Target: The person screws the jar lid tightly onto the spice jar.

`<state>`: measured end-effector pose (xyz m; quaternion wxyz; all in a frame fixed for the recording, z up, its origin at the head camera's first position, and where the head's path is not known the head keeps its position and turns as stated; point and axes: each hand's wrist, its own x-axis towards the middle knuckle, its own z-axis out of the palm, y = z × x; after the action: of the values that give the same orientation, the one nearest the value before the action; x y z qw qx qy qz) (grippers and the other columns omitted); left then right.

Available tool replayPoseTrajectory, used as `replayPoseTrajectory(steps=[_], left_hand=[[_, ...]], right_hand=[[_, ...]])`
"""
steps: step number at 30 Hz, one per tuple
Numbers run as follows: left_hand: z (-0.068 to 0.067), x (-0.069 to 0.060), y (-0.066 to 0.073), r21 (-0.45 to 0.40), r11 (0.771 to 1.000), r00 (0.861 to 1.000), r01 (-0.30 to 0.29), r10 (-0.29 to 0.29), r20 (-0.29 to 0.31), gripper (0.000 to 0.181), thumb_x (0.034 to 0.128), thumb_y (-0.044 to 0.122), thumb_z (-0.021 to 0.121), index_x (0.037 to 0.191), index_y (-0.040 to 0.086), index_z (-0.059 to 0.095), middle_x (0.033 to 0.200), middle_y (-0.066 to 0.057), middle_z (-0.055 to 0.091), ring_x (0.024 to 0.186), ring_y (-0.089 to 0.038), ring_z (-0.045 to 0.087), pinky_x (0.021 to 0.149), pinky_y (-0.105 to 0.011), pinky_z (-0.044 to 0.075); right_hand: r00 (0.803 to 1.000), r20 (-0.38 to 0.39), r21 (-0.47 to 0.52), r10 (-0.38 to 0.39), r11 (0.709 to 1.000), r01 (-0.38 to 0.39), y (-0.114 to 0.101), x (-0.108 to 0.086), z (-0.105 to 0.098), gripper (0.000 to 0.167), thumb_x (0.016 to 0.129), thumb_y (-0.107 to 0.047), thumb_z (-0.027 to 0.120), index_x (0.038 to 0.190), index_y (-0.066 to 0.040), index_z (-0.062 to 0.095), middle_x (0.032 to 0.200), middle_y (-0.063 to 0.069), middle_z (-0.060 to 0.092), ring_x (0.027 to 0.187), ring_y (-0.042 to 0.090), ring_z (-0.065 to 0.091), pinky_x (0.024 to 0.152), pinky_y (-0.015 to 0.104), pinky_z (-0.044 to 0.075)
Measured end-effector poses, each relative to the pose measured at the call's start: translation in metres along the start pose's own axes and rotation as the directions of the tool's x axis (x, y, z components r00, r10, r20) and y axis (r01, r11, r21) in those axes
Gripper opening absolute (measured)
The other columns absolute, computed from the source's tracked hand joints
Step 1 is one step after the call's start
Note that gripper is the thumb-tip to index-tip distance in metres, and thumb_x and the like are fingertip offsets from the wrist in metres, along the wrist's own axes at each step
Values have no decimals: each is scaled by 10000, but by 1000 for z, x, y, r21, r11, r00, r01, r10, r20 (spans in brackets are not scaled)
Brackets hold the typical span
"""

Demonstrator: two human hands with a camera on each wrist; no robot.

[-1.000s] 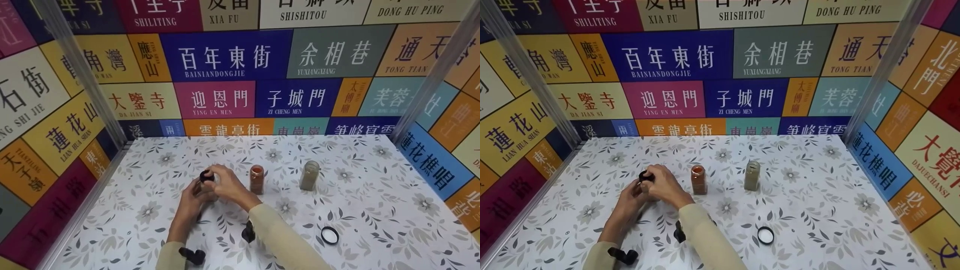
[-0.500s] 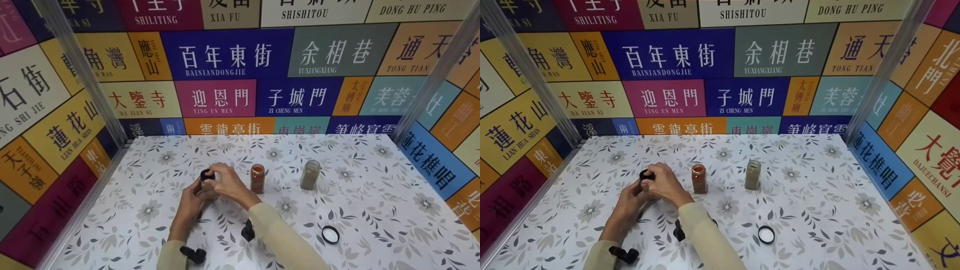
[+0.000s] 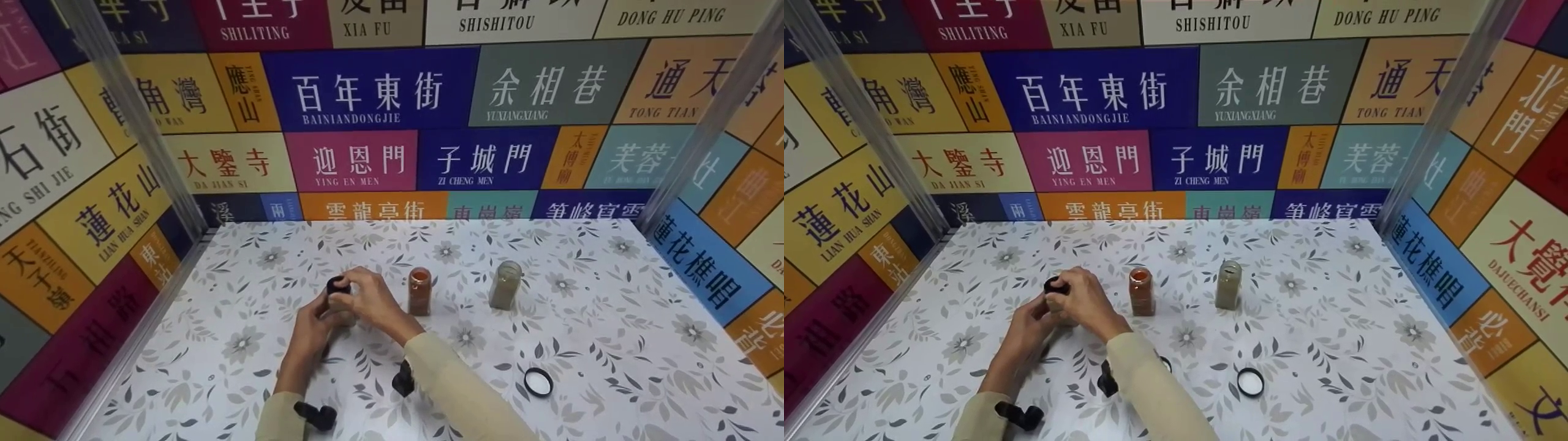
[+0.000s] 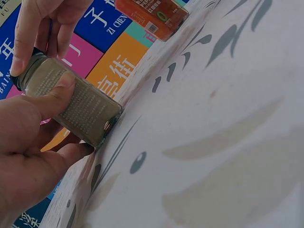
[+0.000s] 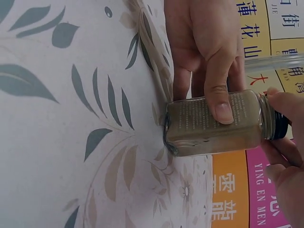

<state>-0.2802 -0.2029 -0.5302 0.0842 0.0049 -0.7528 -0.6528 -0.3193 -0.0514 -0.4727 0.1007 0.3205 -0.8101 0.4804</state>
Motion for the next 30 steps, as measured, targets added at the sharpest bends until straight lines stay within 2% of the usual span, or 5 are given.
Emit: replayPoseTrajectory(steps=[4,9,14,21,30], left_hand=[[-1,1,-1,13,999,999,-42,42,-1,696,817,42,785,1455,109,516,1419,-132,600,1299,-271,590,1037,-249,482],[-1,1,-1,22,994,995,-103,103,8,652,827,-30,742,1436,35,519,1408,-181,593,1310,-323,577,1086,-362,480],[-1,-1,2,52,996,998,-68,67,13,655,852,7,734,1459,84,501,1448,-145,568,1345,-318,551,1137,-424,431],[0,-1,0,42,998,999,-45,44,16,641,825,101,796,1420,186,571,1392,-84,632,1257,-257,620,1010,-275,507],[-3,-2,0,53,998,999,-33,32,11,646,803,165,829,1397,255,593,1303,-19,694,1193,-185,654,980,-224,504]], right_hand=[[1000,-15,-31,2,1000,-3,-1,0,1,239,805,-183,824,966,-27,742,1013,121,733,984,261,682,927,347,549],[999,-31,-58,-16,998,14,-3,-2,1,212,823,-195,812,921,-29,724,986,116,731,959,257,676,889,360,552],[1000,-7,-51,5,999,-5,-1,-2,1,233,824,-215,811,961,-48,721,1024,101,730,986,243,681,909,362,558],[991,104,28,80,996,-83,1,-1,-2,379,904,-206,739,1231,-41,642,1272,111,692,1301,284,586,1153,405,421],[989,110,150,97,982,-113,3,1,1,156,910,-99,719,1021,-26,637,1284,129,671,1220,311,629,1062,477,501]])
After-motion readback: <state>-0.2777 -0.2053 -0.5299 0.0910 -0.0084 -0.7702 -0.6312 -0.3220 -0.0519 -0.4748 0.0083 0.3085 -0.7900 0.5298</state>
